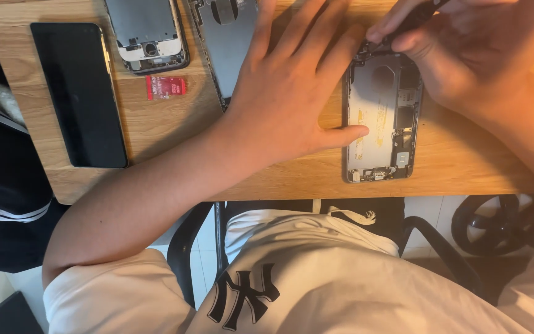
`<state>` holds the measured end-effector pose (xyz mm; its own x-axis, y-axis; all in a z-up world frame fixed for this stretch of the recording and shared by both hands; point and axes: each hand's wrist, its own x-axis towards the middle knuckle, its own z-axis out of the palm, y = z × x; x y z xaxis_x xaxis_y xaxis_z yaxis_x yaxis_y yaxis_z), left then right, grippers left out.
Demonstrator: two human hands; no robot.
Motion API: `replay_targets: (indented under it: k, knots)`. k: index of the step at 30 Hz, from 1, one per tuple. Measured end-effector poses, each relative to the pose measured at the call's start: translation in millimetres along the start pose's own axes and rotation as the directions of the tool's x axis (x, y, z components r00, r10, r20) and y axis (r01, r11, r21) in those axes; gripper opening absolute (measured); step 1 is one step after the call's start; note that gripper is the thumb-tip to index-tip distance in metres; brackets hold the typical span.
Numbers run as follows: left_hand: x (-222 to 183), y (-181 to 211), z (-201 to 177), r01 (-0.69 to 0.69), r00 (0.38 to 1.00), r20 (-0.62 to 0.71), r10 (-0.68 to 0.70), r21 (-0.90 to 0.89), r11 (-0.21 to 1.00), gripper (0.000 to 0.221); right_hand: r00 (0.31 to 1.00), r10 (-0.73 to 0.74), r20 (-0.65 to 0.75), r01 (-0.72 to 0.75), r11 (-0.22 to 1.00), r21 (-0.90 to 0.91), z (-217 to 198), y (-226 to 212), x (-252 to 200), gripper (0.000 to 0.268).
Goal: Using a precision screwdriver to remove internal screws from a mobile phone chassis during disassembly.
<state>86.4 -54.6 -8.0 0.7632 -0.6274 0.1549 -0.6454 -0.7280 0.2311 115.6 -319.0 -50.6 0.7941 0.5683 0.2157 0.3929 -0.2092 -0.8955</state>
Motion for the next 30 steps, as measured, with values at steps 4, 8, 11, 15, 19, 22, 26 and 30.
replay_targets:
  k: [4, 8, 11, 15, 19, 22, 26, 30]
  knots:
    - [-0.7, 1.4, 1.1, 0.007, 1.000, -0.002, -0.007, 0.044, 0.999, 0.102, 0.994, 0.089, -0.071, -0.083, 0.993, 0.086, 9.5, -8.1, -0.9, 0.030]
    - [-0.8, 2.1, 1.5, 0.018, 1.000, 0.000, -0.018, 0.025, 1.000, 0.099, 0.996, 0.070, -0.047, -0.069, 0.997, 0.018, 6.6, -25.1, 6.1, 0.032]
    - [-1.1, 3.1, 0.7, 0.022, 1.000, -0.006, -0.022, 0.055, 0.998, 0.099, 0.996, 0.080, -0.042, -0.081, 0.997, -0.016, 6.8, -31.7, 8.2, 0.024]
    - [-0.9, 3.5, -0.5, 0.022, 1.000, -0.013, -0.021, 0.091, 0.996, 0.100, 0.998, 0.059, -0.025, -0.059, 0.998, -0.019, 5.9, -29.3, 7.1, 0.030]
    - [-0.3, 3.1, -0.2, 0.021, 0.999, -0.030, -0.019, 0.077, 0.997, 0.098, 0.994, 0.104, -0.024, -0.104, 0.994, -0.027, 5.5, -27.1, 6.1, 0.027]
    - [-2.1, 2.5, 4.2, 0.011, 0.999, -0.040, -0.011, 0.007, 1.000, 0.097, 0.996, -0.067, -0.063, 0.065, 0.997, -0.037, 2.4, -29.8, 3.8, 0.021]
    - [-0.1, 3.1, -0.4, 0.026, 0.999, 0.025, -0.025, -0.048, 0.998, 0.095, 0.948, -0.312, -0.057, 0.311, 0.950, -0.023, -3.5, -8.3, -4.6, 0.067]
    - [0.7, 3.6, -1.4, 0.019, 0.999, 0.029, -0.016, -0.089, 0.996, 0.092, 0.925, -0.373, -0.076, 0.370, 0.928, -0.051, -7.0, -12.1, -6.2, 0.068]
